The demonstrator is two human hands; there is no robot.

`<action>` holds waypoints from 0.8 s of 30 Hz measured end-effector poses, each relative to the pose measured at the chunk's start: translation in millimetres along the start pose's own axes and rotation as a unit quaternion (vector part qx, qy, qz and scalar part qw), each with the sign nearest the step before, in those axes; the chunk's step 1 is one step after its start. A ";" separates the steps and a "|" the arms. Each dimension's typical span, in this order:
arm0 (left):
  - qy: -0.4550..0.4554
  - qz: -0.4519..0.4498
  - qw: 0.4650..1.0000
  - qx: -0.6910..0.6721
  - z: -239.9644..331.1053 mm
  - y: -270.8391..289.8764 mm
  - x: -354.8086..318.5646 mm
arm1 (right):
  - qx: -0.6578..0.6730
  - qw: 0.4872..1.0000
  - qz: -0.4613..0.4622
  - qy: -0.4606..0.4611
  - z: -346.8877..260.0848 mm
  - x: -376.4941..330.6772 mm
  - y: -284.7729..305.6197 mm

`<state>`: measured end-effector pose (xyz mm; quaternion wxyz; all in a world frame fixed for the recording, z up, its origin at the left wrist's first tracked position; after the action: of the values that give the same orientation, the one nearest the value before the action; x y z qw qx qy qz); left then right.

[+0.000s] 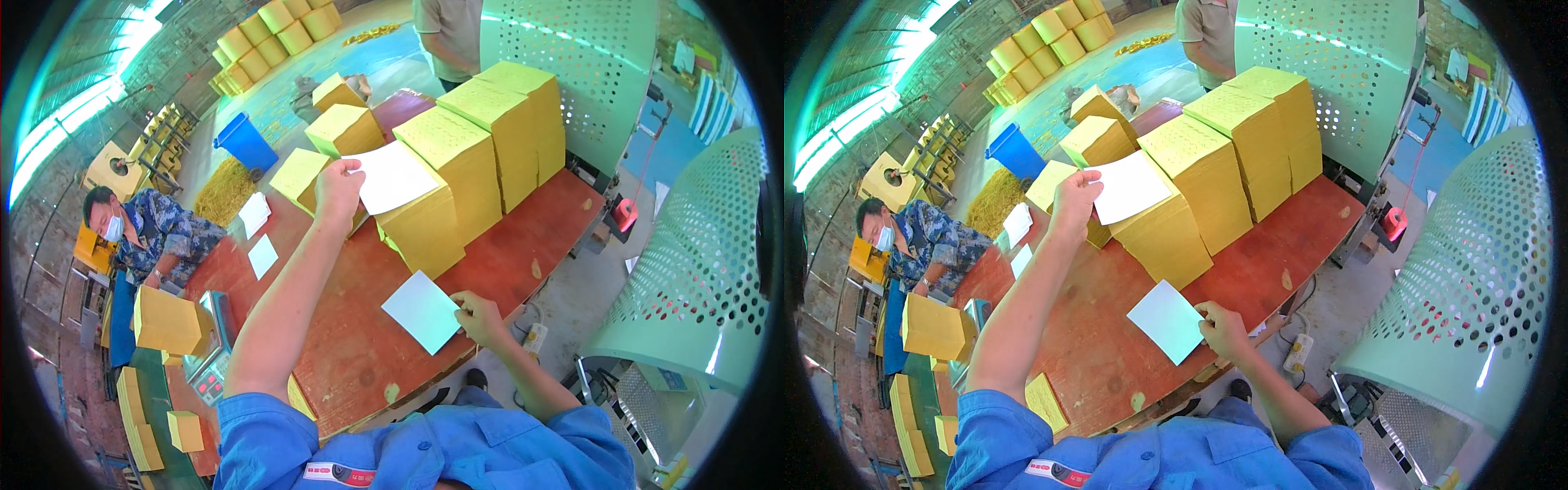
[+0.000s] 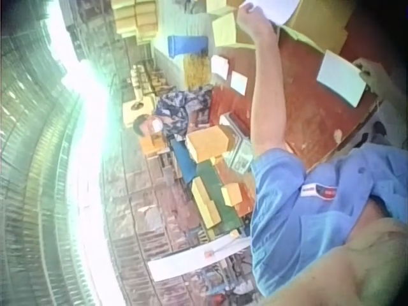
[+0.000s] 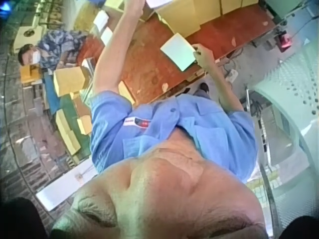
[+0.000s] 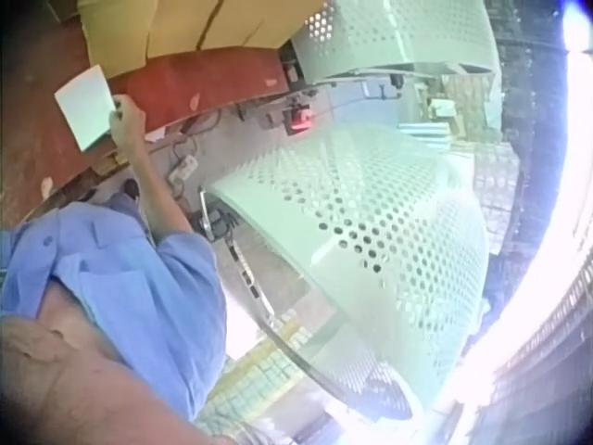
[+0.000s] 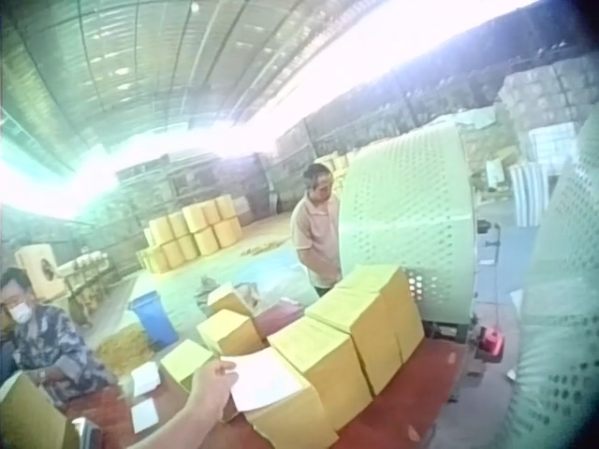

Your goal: The person is weighing and strapping stacks of yellow paper using a scale and a strapping machine.

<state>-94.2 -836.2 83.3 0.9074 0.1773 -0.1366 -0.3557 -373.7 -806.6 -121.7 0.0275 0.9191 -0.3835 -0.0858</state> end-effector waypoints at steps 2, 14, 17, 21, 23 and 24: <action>-0.032 0.023 0.996 0.077 -1.8 -0.3 -2.5 | -0.009 1.000 -0.003 0.006 3.2 -0.2 -1.1; -0.110 0.070 0.934 0.332 14.3 4.2 7.5 | 0.139 0.985 -0.095 -0.029 22.2 3.4 26.0; -0.332 0.113 0.853 0.386 31.5 36.5 36.5 | 0.304 0.940 -0.086 0.129 27.4 18.2 38.3; -0.228 -0.077 0.846 0.475 35.7 -14.5 51.8 | 0.215 0.943 0.031 0.254 18.6 58.7 44.4; -0.185 -0.115 0.819 0.531 13.2 -47.8 52.6 | 0.218 0.942 0.049 0.251 20.3 78.9 33.0; -0.175 -0.103 0.821 0.534 -0.3 -56.3 45.6 | 0.210 0.952 0.083 0.207 13.1 80.8 24.4</action>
<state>-95.4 -906.3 64.9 0.5892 0.5820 -0.4427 -0.3438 -337.3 -880.9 -142.9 -0.0802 0.8667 -0.4537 0.1910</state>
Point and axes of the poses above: each hand's wrist, its own x-axis towards the middle knuckle, its own y-axis out of the back of the hand, z = x × y, the point moved 2 cm from there along x, towards the middle knuckle, and after that the axes turned 2 degrees about -y, right-handed, at the moved point
